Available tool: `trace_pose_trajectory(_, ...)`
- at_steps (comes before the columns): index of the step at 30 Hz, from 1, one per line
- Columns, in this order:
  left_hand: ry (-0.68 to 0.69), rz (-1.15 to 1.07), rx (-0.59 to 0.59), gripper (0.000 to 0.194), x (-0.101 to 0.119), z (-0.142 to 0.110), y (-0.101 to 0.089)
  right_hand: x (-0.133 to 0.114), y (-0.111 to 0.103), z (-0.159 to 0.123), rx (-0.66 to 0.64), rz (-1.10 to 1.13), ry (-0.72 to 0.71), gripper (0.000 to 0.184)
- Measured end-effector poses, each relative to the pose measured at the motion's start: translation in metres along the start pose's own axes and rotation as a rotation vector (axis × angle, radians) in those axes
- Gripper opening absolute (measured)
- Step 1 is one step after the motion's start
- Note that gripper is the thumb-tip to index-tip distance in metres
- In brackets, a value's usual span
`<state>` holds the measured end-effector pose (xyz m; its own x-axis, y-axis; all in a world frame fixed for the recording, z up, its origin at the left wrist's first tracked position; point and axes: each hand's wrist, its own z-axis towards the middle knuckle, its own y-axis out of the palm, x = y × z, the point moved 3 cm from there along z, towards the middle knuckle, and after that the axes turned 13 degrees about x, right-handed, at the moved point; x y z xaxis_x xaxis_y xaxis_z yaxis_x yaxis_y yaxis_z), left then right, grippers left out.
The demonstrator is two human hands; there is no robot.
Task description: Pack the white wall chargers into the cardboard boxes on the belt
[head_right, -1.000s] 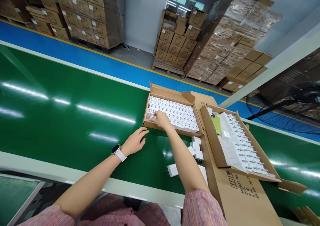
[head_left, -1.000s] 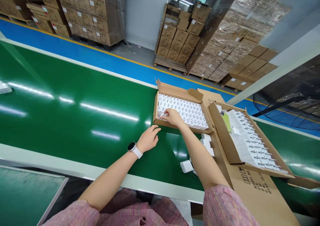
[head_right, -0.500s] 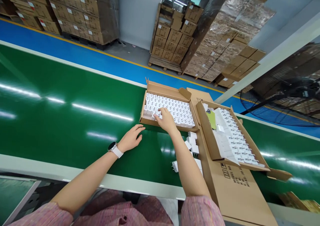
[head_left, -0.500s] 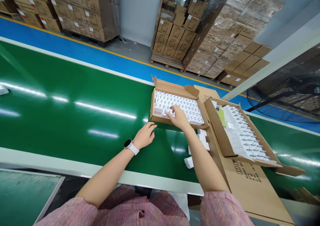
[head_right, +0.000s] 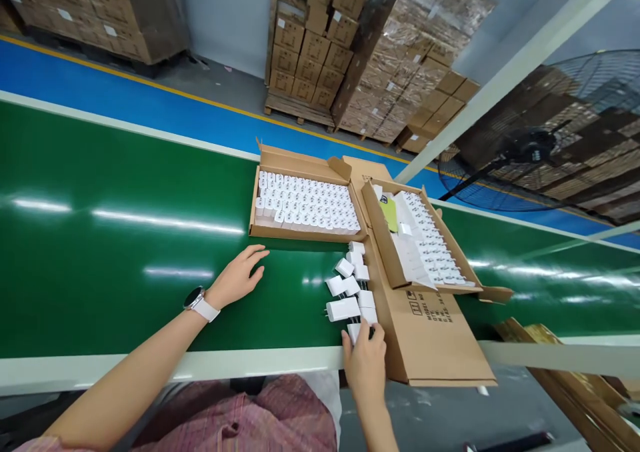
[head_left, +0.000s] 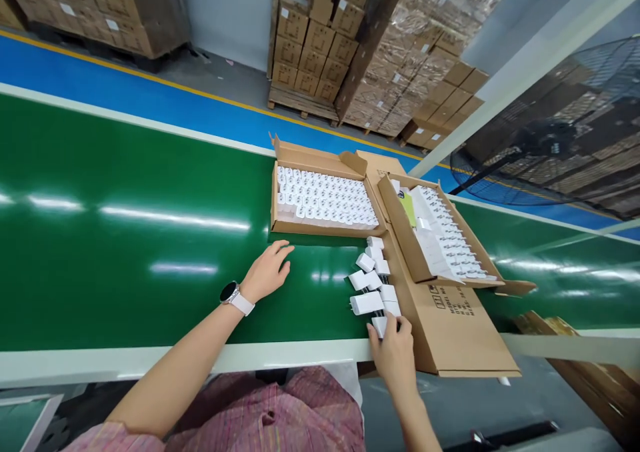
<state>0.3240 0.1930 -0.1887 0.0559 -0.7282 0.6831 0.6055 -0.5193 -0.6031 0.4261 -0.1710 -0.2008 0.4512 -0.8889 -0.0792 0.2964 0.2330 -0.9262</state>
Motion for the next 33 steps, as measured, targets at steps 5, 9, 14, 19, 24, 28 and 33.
trace_pose_trajectory(5, -0.015, -0.045, -0.018, 0.039, 0.001, 0.001, -0.003, -0.015, -0.006, 0.0, 0.182, 0.083, 0.023, 0.038)
trace_pose_trajectory(9, -0.078, -0.227, -0.105, 0.041, 0.015, -0.002, -0.001, -0.043, -0.026, 0.019, 0.227, 0.346, -0.039, 0.039)
trace_pose_trajectory(14, -0.164, -0.625, -0.414, 0.06, 0.046, -0.021, 0.012, -0.131, -0.024, 0.013, 0.111, 0.747, -0.346, 0.046)
trace_pose_trajectory(19, -0.149, -0.371, -0.406, 0.039, 0.048, -0.02, 0.006, -0.12, -0.021, 0.016, 0.01, 0.547, -0.417, 0.078)
trace_pose_trajectory(24, -0.081, -0.075, -0.269, 0.027, 0.04, -0.01, -0.003, -0.035, -0.013, 0.034, -0.055, 0.064, -0.352, 0.072)
trace_pose_trajectory(28, -0.004, -0.032, -0.352, 0.034, 0.039, -0.012, 0.0, -0.009, 0.0, 0.044, -0.171, 0.029, -0.497, 0.065)
trace_pose_trajectory(33, -0.025, -0.087, -0.425, 0.048, 0.035, -0.017, 0.007, -0.006, 0.007, 0.054, -0.238, 0.244, -0.558, 0.05)
